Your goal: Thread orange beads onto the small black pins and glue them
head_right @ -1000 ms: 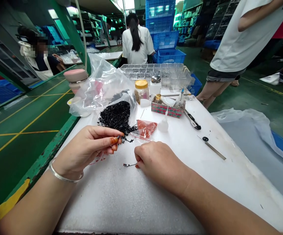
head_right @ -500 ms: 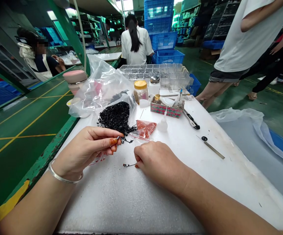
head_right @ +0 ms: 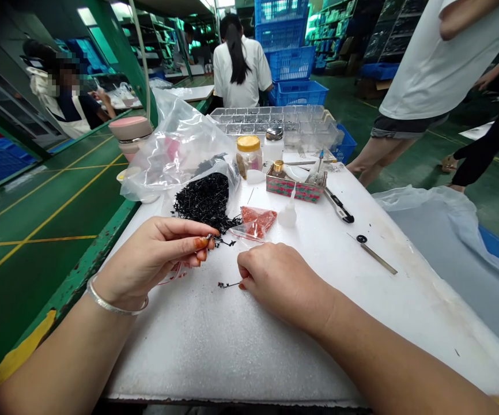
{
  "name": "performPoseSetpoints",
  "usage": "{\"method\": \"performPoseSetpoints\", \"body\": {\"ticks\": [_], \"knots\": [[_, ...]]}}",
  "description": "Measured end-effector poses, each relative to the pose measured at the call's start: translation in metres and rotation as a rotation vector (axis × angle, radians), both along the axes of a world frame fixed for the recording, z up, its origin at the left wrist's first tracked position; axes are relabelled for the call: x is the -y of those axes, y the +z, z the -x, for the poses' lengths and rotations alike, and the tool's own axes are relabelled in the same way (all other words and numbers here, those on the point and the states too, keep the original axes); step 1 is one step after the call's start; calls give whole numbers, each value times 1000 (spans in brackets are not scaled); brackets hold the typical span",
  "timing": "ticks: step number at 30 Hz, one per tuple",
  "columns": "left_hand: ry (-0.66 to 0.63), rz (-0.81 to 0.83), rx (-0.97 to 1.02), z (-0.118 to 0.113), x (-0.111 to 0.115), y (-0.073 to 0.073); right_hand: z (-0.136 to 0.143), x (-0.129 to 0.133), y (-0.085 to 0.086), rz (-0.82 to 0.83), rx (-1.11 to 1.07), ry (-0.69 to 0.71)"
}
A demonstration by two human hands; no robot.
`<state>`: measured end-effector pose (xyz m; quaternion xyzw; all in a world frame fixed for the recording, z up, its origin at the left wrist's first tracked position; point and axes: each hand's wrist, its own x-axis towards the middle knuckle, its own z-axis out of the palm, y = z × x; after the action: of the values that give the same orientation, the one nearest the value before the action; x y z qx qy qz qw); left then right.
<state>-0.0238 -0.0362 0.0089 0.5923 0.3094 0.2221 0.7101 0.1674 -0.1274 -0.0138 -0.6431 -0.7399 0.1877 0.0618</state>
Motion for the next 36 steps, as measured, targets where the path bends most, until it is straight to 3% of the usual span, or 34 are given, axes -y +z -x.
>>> {"method": "performPoseSetpoints", "body": {"ticks": [36], "knots": [[-5, -13, 9, 0, 1, 2, 0, 2, 3, -10, 16, -1]]}}
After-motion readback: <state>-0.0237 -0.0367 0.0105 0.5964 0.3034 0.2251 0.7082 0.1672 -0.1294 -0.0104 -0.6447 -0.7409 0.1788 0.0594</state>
